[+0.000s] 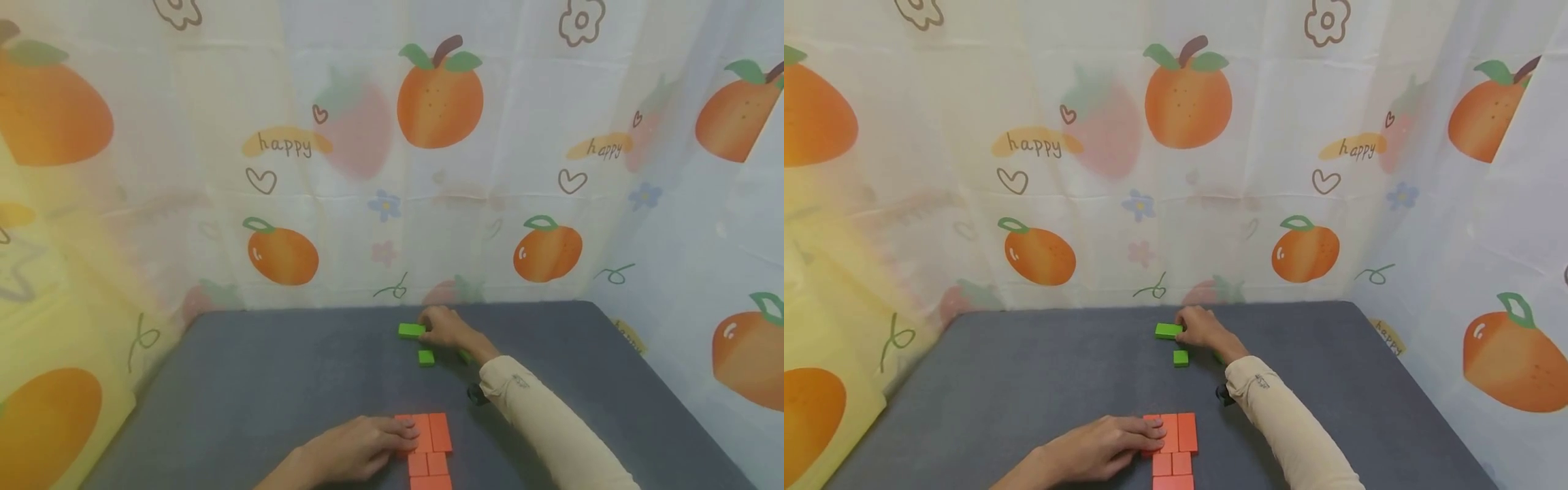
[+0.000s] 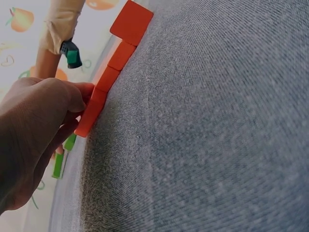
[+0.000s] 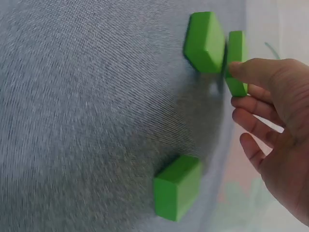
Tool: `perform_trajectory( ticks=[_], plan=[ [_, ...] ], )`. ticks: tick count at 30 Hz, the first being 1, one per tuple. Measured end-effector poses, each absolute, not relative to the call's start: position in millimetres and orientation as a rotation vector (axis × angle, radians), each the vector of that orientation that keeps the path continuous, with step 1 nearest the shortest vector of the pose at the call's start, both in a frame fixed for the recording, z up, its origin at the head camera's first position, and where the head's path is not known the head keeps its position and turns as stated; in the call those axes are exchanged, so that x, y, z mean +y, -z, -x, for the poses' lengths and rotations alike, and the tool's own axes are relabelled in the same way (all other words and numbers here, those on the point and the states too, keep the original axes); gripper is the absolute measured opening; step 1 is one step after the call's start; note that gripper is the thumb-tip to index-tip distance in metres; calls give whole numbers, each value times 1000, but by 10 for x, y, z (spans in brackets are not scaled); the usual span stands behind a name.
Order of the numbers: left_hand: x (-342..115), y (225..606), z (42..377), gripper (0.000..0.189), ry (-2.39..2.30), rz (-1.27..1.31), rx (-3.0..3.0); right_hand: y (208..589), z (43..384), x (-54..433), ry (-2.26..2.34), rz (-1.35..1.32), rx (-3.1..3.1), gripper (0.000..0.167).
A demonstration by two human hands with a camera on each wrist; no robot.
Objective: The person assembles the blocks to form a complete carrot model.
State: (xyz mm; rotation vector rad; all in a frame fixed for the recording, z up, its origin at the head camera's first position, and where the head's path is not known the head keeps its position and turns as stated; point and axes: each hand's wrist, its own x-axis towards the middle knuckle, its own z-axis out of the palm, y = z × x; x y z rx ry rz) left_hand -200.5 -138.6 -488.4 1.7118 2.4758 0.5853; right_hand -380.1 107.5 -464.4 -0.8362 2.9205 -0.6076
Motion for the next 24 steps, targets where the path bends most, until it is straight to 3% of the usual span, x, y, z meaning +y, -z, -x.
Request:
perform_trajectory(
  ticks=[5, 15, 24],
  plan=[
    [-1381, 4887, 1997, 39, -555, -1717, 2510, 4494, 3616, 1156, 580, 951, 2962, 31],
    [-1365, 4870, 1985, 38, -529, -1738, 2526, 4322, 2882, 1387, 468, 1322, 2894, 26],
    [-1354, 4878, 1986, 39, -545, -1763, 2524, 4515, 2790, 1409, 500, 1265, 2665, 28]
  ],
)
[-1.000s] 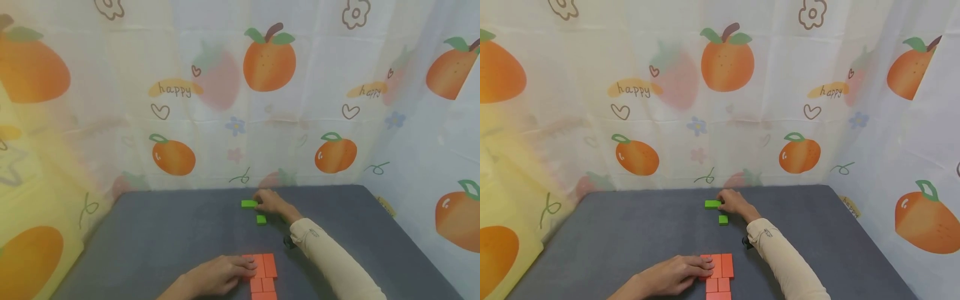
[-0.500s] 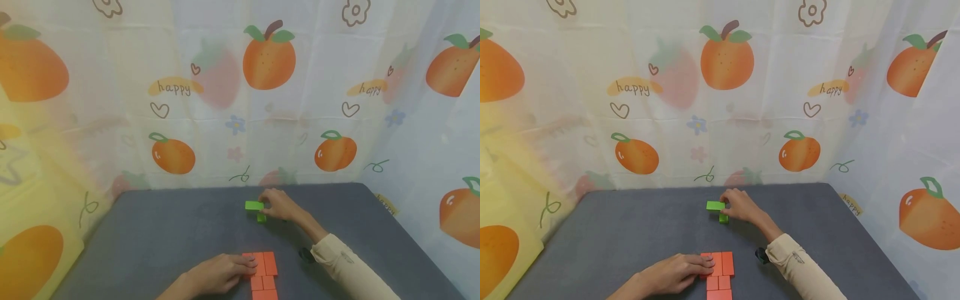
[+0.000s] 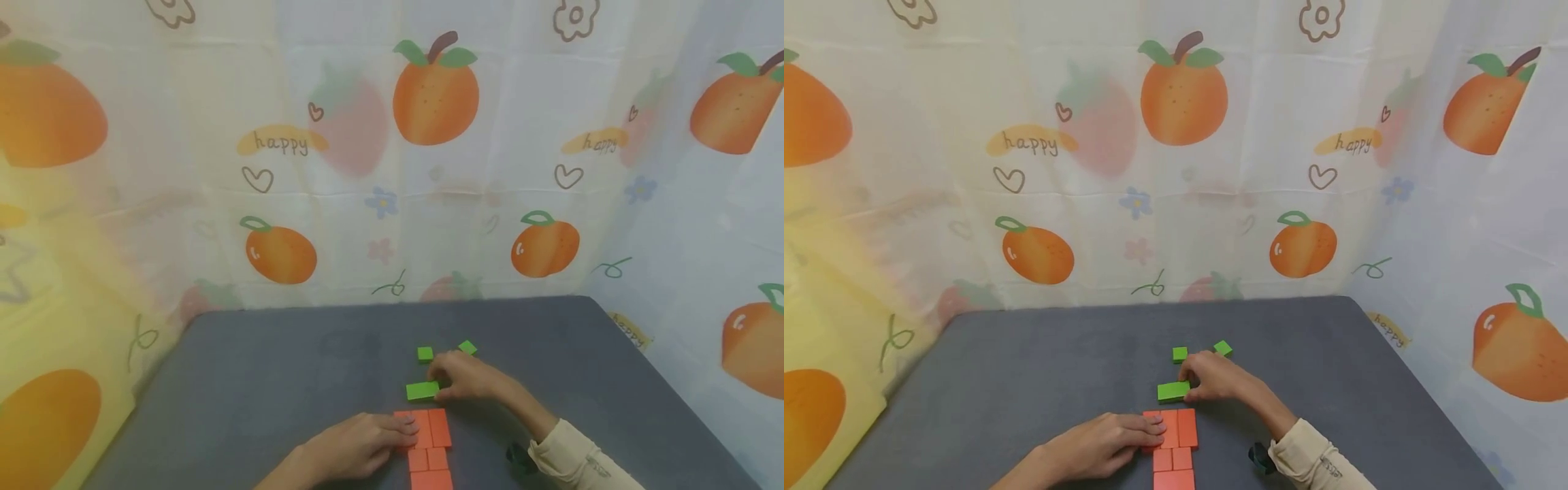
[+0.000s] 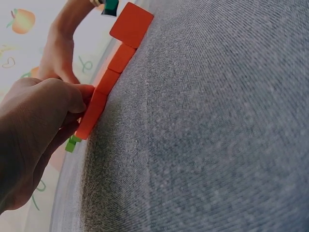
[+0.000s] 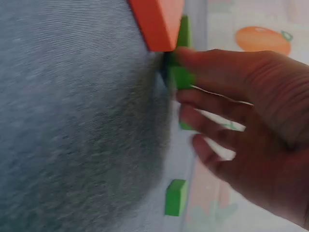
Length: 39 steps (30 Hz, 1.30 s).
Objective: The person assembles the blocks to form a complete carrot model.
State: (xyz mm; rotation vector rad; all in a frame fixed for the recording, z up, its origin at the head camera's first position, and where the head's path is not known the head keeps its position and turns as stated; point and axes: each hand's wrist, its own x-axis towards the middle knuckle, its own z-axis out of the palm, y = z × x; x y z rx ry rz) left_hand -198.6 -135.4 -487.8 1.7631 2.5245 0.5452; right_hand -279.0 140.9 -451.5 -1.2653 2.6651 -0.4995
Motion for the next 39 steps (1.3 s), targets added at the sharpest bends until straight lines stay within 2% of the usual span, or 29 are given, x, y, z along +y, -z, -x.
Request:
perform_trajectory(
  ticks=[4, 11, 29, 39],
  plan=[
    [-1346, 4886, 1995, 39, -547, -1762, 2511, 4523, 2819, 1384, 584, 1235, 2523, 30],
    [-1357, 4882, 1993, 39, -539, -1761, 2526, 4521, 2795, 1275, 584, 1353, 2509, 24],
    [-1362, 4886, 1980, 39, -542, -1756, 2552, 4509, 2735, 1220, 631, 1346, 2456, 22],
    [-1363, 4894, 1980, 39, -568, -1737, 2532, 4396, 2884, 1537, 557, 1302, 2802, 21]
  ],
)
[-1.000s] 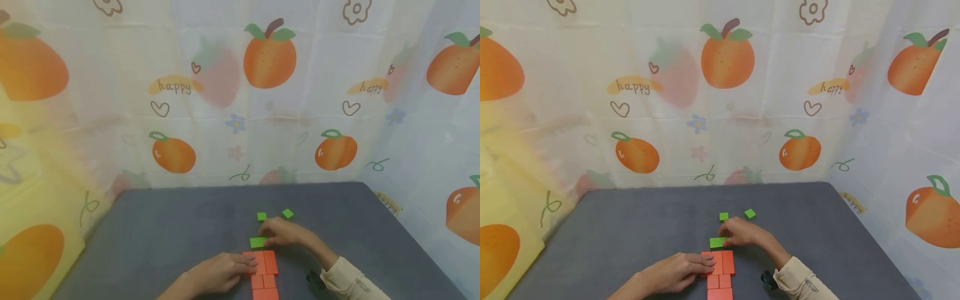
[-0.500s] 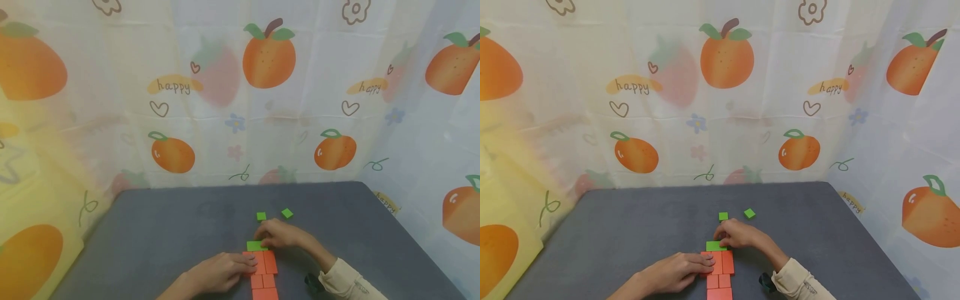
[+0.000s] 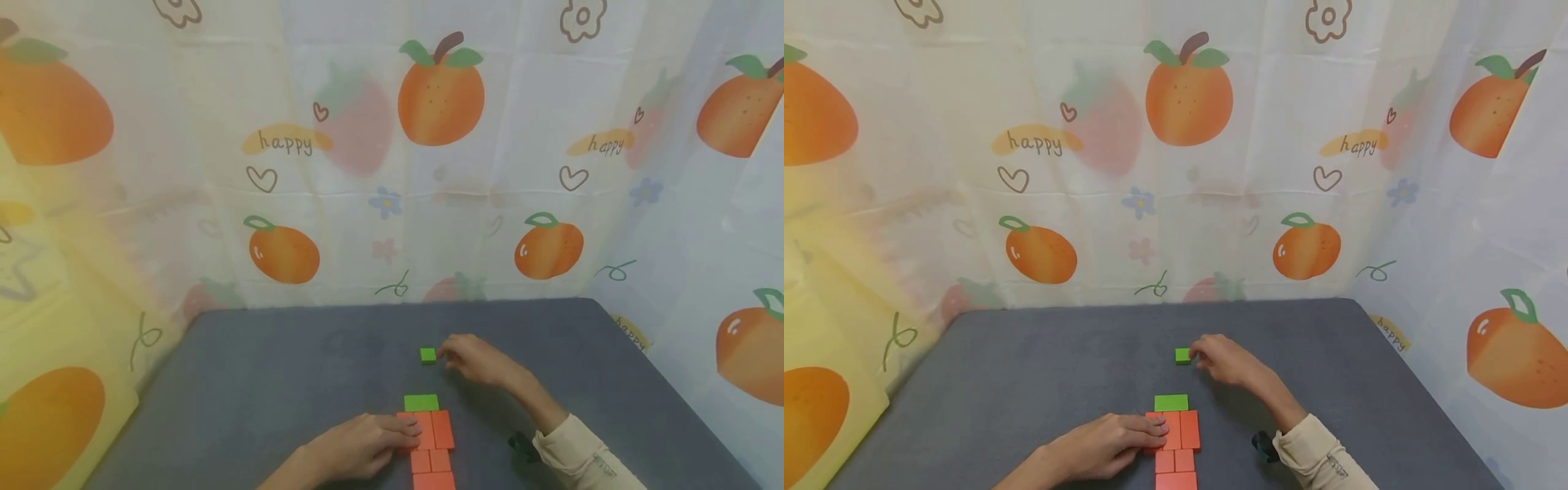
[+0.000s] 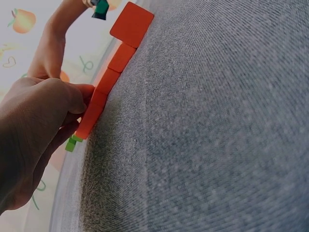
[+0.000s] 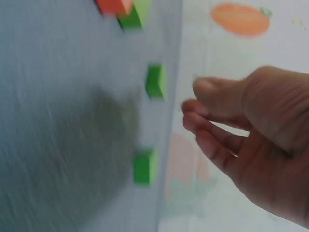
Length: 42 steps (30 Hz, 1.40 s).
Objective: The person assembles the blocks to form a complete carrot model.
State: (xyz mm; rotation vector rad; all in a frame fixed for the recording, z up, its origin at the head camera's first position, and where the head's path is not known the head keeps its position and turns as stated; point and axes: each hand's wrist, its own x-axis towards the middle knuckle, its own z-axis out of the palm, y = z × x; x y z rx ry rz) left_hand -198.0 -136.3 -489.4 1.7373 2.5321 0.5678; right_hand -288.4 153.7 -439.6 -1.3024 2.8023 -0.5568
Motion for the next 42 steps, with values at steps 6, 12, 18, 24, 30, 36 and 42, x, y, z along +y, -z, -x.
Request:
perform_trajectory(
  ticks=[6, 12, 18, 24, 30, 36, 42],
  plan=[
    [-1371, 4868, 1972, 40, -557, -1711, 2527, 4401, 3067, 1835, 404, 1198, 3013, 32],
    [-1378, 4869, 1967, 40, -568, -1713, 2512, 4572, 3185, 1968, 344, 1139, 2958, 39],
    [-1374, 4871, 1967, 41, -579, -1724, 2512, 4662, 3201, 1993, 326, 1082, 3011, 36],
    [-1371, 4882, 1969, 40, -598, -1720, 2508, 4626, 3157, 1978, 390, 1005, 2985, 34],
    [-1365, 4890, 1974, 39, -608, -1734, 2520, 4492, 2964, 1904, 473, 1072, 2924, 38],
    [-1357, 4886, 1976, 39, -598, -1749, 2529, 4400, 2760, 1743, 489, 1163, 2896, 28],
    [-1348, 4903, 1986, 40, -577, -1767, 2533, 4488, 2729, 1584, 434, 1308, 2792, 25]
  ],
)
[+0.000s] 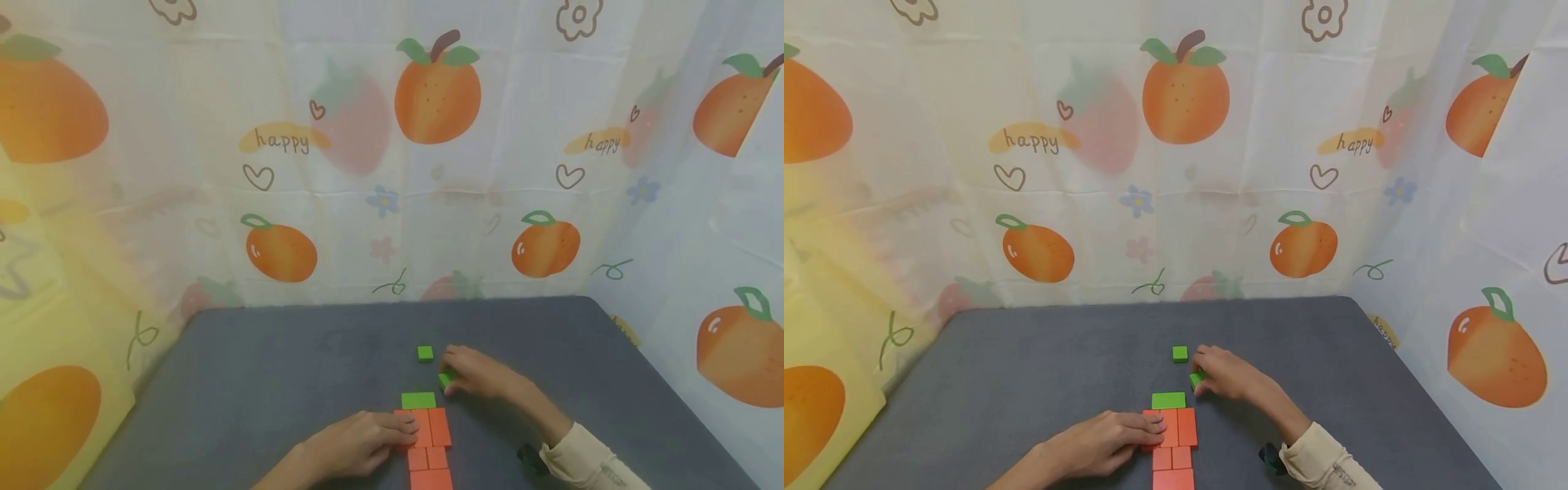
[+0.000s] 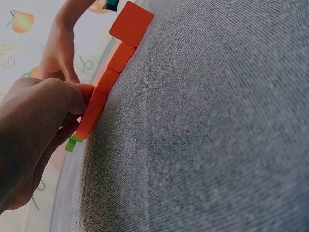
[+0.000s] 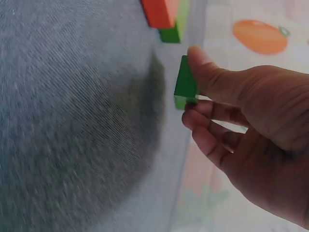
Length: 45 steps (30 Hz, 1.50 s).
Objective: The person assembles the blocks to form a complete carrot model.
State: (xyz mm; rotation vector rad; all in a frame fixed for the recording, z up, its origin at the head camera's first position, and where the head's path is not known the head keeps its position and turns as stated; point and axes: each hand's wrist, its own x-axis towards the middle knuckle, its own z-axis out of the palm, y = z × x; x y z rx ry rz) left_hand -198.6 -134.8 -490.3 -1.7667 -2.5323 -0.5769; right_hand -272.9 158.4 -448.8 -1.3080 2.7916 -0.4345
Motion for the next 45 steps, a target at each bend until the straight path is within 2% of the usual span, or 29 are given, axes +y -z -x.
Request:
perform_trajectory(
  ticks=[9, 32, 38, 41, 45],
  plan=[
    [-1344, 4932, 1997, 39, 562, 1776, -2528, 4650, 2835, 1496, 435, 1375, 2678, 33],
    [-1367, 4892, 1985, 39, 593, 1781, -2530, 4558, 2788, 1442, 455, 1347, 2629, 29],
    [-1350, 4909, 1993, 39, 573, 1777, -2526, 4511, 2642, 1515, 384, 1571, 2687, 29],
    [-1345, 4919, 1999, 39, 562, 1777, -2528, 4484, 2499, 1588, 324, 1709, 2644, 39],
    [-1358, 4898, 2009, 40, 566, 1787, -2550, 4505, 2351, 1655, 192, 1667, 2562, 66]
  ],
)
